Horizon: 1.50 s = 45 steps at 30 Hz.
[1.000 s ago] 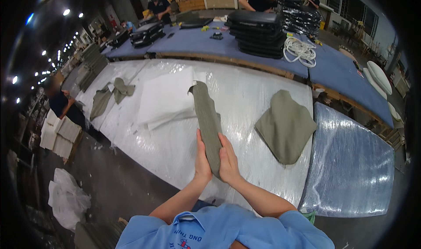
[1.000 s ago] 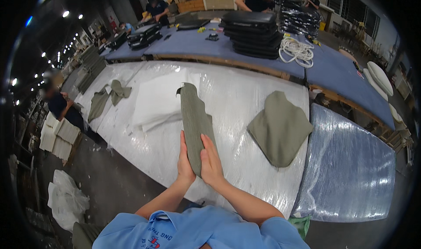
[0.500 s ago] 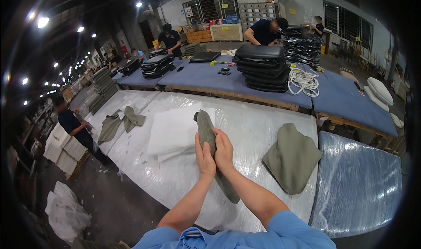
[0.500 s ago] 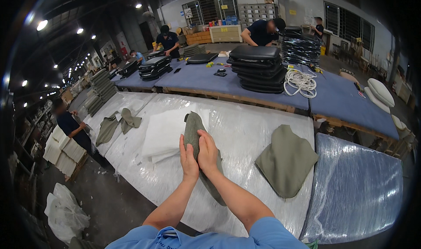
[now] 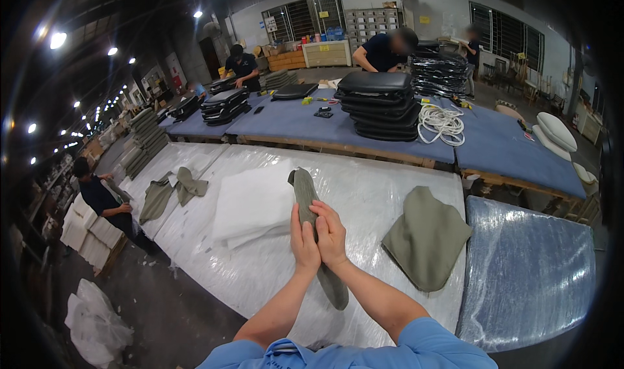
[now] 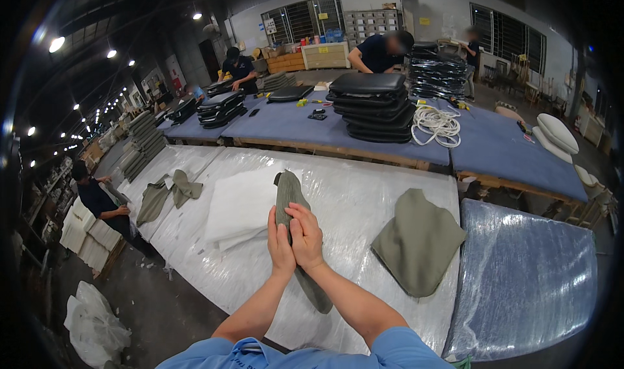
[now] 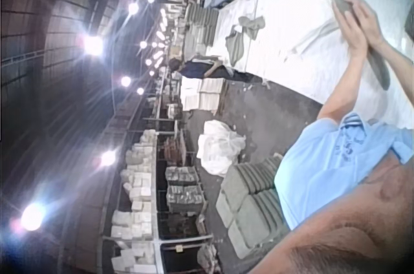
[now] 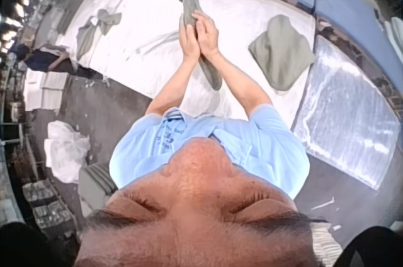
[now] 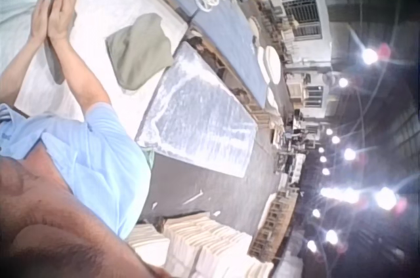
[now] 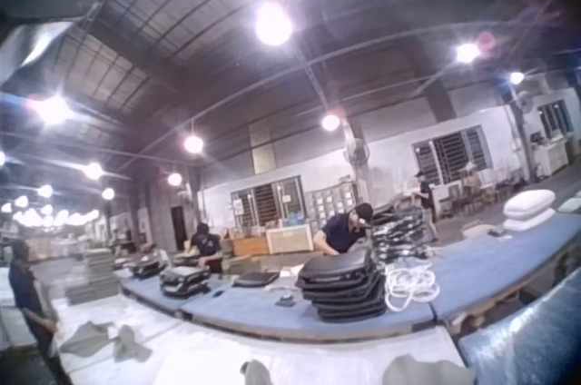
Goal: The person folds a green fabric cushion cover around a white foam insert on a plastic-covered table. They smooth the fabric, tuck edges, and roll the cover into a compact bundle, then place it on a stack of similar items.
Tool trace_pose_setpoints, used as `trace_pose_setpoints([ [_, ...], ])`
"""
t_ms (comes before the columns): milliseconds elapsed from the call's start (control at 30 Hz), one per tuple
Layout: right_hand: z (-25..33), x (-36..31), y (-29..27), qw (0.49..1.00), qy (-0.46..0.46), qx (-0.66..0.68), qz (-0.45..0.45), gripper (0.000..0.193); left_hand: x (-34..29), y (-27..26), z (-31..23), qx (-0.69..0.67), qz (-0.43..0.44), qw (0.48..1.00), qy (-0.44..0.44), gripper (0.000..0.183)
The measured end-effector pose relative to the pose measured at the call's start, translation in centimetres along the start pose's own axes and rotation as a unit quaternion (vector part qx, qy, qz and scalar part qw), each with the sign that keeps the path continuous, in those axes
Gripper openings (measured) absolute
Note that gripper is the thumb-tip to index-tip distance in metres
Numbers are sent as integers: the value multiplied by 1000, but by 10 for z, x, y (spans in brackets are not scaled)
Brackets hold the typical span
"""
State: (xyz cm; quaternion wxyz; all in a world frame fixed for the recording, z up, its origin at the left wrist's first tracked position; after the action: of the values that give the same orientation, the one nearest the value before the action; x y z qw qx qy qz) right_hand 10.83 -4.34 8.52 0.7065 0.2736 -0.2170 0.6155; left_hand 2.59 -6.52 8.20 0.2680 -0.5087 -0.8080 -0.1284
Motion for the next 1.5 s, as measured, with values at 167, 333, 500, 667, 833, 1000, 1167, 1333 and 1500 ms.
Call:
trace_pose_setpoints([
  [167,3,-6,-8,1000,4,-6,6,29,-8,1,6,-12,16,1000,-17,57],
  [333,4,-10,-12,1000,5,-14,16,29,-13,-4,9,4,16,1000,-14,62],
  [500,0,-6,-16,998,-8,-17,58,32,-21,-16,10,23,30,999,20,65],
  [667,-15,10,-20,991,-57,-26,119,36,-28,-32,7,-15,60,998,23,63],
  [833,-39,32,-20,975,-92,-91,179,36,-33,-61,-4,45,134,990,30,65],
  [1000,-50,39,-22,953,-147,-149,221,29,-68,-54,-38,212,68,970,94,73],
  [1167,-28,22,-9,930,-235,-90,269,37,-61,-74,-39,250,68,965,31,79],
  [1333,-38,28,6,909,-289,-81,291,49,-38,-83,-34,225,87,970,-2,73],
  [1500,-47,44,19,898,-326,-69,288,48,-18,-84,-31,211,99,972,-14,67],
])
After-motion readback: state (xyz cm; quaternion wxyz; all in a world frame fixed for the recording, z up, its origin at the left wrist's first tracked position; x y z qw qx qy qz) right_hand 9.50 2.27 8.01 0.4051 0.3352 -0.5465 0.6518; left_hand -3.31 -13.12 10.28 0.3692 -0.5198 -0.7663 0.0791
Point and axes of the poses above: each hand's wrist, its own x-axis towards the middle knuckle, its own y-axis out of the palm, z = x × y, the point moved 1 cm from there along x, towards the middle knuckle, and after that the axes turned 1 degree about -z, right-handed, at the moved point
